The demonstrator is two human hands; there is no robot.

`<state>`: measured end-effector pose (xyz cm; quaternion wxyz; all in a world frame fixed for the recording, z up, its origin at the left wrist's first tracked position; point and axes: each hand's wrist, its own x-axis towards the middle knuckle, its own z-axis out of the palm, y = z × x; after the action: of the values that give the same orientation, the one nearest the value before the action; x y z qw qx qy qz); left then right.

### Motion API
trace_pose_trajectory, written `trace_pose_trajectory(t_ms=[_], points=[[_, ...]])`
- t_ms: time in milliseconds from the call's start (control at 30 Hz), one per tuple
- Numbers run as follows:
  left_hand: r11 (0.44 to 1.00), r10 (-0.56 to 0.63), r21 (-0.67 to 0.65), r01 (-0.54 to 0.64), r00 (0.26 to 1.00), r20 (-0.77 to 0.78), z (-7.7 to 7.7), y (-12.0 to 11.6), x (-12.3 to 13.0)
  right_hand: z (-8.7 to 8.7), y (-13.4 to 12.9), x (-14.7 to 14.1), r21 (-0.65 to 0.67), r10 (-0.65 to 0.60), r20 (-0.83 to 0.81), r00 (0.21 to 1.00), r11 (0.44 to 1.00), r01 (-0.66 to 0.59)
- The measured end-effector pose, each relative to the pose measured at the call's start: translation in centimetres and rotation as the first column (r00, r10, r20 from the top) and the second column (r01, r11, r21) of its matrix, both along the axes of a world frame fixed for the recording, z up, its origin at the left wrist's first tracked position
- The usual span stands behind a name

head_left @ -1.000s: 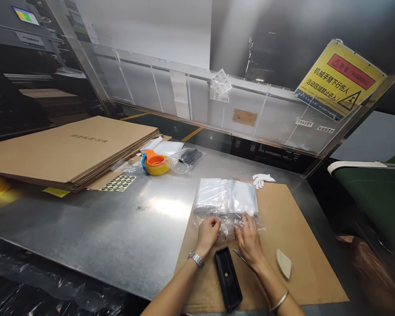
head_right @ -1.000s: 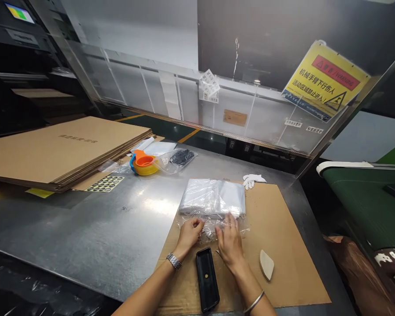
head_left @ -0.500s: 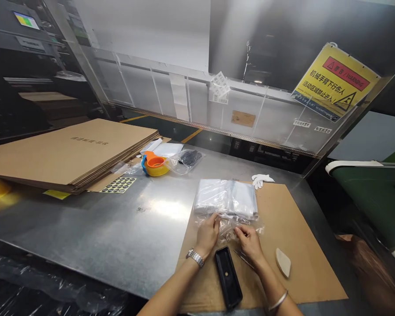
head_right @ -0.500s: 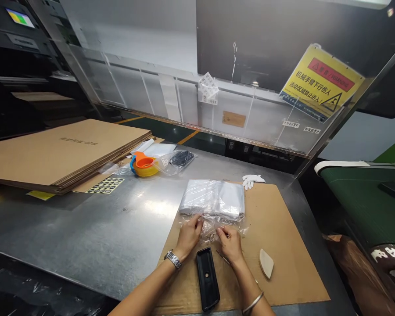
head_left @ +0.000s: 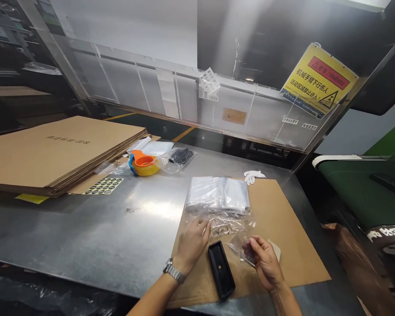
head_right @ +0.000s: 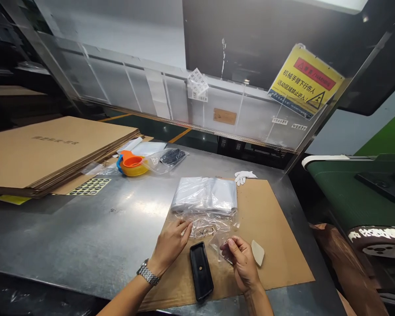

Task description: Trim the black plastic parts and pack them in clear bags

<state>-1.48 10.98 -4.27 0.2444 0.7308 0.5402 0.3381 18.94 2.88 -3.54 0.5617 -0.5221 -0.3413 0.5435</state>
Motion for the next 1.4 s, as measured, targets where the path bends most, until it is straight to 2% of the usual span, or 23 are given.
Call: trace_pose_trajectory(t_ms=[67, 133, 200, 267, 300, 400, 467, 567, 633, 700, 767, 833, 933, 1033, 1133, 1233, 1300, 1400], points=[[0.999, -0.025, -0.026, 0.026, 0.998, 0.054, 1.0, -1.6, -0.1, 0.4, -0.3, -0.9, 0.001, 0.028, 0.007, 1.000, 1.000, -0.028], [0.986, -0.122, -0.088, 0.139, 0.977, 0.176, 1.8, -3.1, 0.3, 0.7, -0.5, -1.8, 0.006, 0.063, 0.024, 0.998, 0.998, -0.063], [0.922, -0.217, -0.207, 0.326, 0.881, 0.421, 2.2, -4.2, 1.1, 1.0, -0.7, -2.7, 0.003, 0.096, 0.033, 0.995, 0.995, -0.097], [0.833, -0.197, -0.301, 0.465, 0.757, 0.623, 2.3, -4.8, 1.6, 1.3, -0.9, -3.1, -0.010, 0.121, 0.027, 0.992, 0.993, -0.121], [0.803, -0.165, -0.332, 0.495, 0.719, 0.675, 2.2, -4.9, 1.8, 1.4, -1.1, -3.1, -0.020, 0.131, 0.019, 0.991, 0.991, -0.131], [0.795, -0.096, -0.376, 0.477, 0.711, 0.697, 1.6, -4.9, 1.7, 1.5, -1.5, -2.8, -0.057, 0.157, -0.010, 0.988, 0.986, -0.157], [0.814, -0.040, -0.395, 0.425, 0.720, 0.693, 1.2, -5.0, 1.5, 1.4, -1.6, -2.5, -0.078, 0.158, -0.016, 0.987, 0.984, -0.159], [0.891, 0.088, -0.388, 0.237, 0.748, 0.658, 1.0, -5.8, 1.1, 1.1, -1.6, -2.5, -0.085, 0.082, 0.026, 0.996, 0.993, -0.080], [0.920, 0.138, -0.365, 0.140, 0.757, 0.638, 1.3, -7.0, 1.0, 0.9, -1.3, -3.0, -0.069, 0.007, 0.070, 0.998, 0.998, -0.003], [0.928, 0.051, -0.318, 0.194, 0.779, 0.625, 1.6, -8.3, 1.3, 0.8, -1.0, -3.8, -0.052, -0.033, 0.097, 0.995, 0.998, 0.038], [0.911, -0.092, -0.268, 0.314, 0.786, 0.611, 1.7, -9.2, 1.8, 0.7, -0.8, -4.7, -0.054, -0.021, 0.090, 0.996, 0.998, 0.026], [0.891, -0.121, -0.272, 0.364, 0.767, 0.630, 1.4, -9.3, 2.2, 0.7, -0.8, -5.4, -0.080, 0.025, 0.048, 0.999, 0.997, -0.021], [0.880, -0.034, -0.331, 0.341, 0.739, 0.673, 0.4, -8.4, 2.0, 0.8, -1.0, -5.7, -0.136, 0.088, -0.026, 0.996, 0.987, -0.090], [0.901, 0.033, -0.346, 0.261, 0.755, 0.654, -0.5, -7.1, 1.0, 0.9, -1.1, -5.2, -0.182, 0.116, -0.040, 0.992, 0.976, -0.122], [0.928, 0.138, -0.350, 0.129, 0.753, 0.644, -1.0, -6.4, 0.0, 0.6, -0.8, -4.7, -0.213, 0.159, 0.003, 0.987, 0.965, -0.155], [0.925, 0.198, -0.370, 0.085, 0.724, 0.660, -1.2, -6.1, -0.3, 0.1, -0.2, -4.2, -0.212, 0.197, 0.111, 0.974, 0.962, -0.171], [0.916, 0.204, -0.387, 0.103, 0.712, 0.672, -1.1, -6.0, -0.4, 0.1, 0.1, -3.9, -0.167, 0.170, 0.228, 0.959, 0.977, -0.133], [0.916, 0.216, -0.390, 0.091, 0.706, 0.675, -0.9, -6.2, -0.4, 0.3, -0.1, -3.7, -0.028, 0.015, 0.406, 0.914, 1.000, -0.004]])
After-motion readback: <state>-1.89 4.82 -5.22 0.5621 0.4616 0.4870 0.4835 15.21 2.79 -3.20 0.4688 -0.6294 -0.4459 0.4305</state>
